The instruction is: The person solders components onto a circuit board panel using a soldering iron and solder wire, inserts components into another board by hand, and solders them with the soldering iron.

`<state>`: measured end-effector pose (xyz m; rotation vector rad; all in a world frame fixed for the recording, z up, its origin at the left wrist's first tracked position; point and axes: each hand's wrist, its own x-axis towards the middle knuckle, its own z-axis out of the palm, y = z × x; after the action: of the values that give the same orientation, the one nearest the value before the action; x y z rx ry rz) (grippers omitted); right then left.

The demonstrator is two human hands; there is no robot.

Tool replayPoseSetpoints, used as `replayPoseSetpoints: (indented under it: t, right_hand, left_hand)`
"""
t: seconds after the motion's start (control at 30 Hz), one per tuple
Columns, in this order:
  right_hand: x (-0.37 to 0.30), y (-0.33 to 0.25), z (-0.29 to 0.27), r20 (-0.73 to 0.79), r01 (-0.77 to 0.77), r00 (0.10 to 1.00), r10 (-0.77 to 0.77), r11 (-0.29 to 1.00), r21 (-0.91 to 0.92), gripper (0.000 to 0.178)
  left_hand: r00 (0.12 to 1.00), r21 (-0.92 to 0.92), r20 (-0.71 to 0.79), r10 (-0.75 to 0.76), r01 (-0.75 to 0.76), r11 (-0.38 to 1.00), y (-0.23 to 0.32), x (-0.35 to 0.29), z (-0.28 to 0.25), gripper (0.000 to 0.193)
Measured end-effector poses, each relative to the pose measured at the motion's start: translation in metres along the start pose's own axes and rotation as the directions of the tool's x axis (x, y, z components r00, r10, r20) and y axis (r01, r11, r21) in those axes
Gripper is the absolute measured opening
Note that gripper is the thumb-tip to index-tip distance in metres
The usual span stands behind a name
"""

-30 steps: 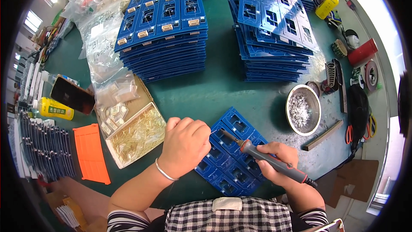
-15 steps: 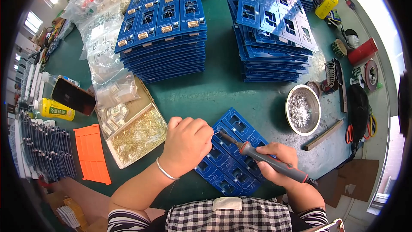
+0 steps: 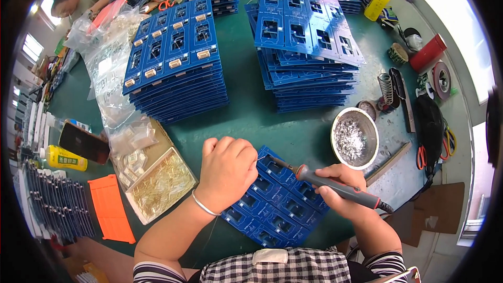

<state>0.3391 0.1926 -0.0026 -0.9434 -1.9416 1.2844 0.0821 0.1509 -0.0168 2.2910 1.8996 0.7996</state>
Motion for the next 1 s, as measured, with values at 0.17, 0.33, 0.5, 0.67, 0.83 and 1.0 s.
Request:
replayPoseSetpoints:
  t: [0.17, 0.33, 0.5, 0.67, 0.83, 1.0]
  right_hand:
    - [0.004, 0.0, 0.001, 0.022, -0.013, 1.0, 0.013, 1.0, -0.02, 0.029]
    - [0.008, 0.0, 0.004, 0.035, -0.026, 0.999, 0.026, 1.0, -0.015, 0.028]
    - [0.008, 0.001, 0.006, 0.03, -0.004, 1.0, 0.004, 1.0, -0.006, 0.028]
    - [0.004, 0.001, 0.002, 0.018, 0.026, 1.0, -0.025, 0.999, -0.04, 0.027]
    - [-0.013, -0.003, -0.009, -0.087, 0.057, 0.994, -0.068, 0.991, -0.12, 0.026]
    - [-0.015, 0.0, -0.005, -0.061, 0.04, 0.997, -0.048, 0.993, -0.115, 0.028]
  left_hand:
    - [1.0, 0.007, -0.008, -0.004, 0.004, 1.0, -0.001, 0.002, 0.0, 0.014]
    - [1.0, 0.005, -0.002, 0.0, 0.0, 1.0, -0.001, 0.003, 0.003, 0.012]
    - [1.0, 0.006, 0.005, 0.003, -0.003, 1.0, 0.0, 0.002, 0.004, 0.01]
    - [1.0, 0.015, -0.021, -0.004, 0.005, 1.0, 0.001, 0.001, 0.001, 0.008]
    - [1.0, -0.035, 0.003, -0.029, 0.029, 0.999, 0.005, -0.002, -0.004, 0.006]
    - [1.0, -0.089, 0.009, -0.016, 0.017, 0.996, 0.011, -0.002, 0.001, 0.007]
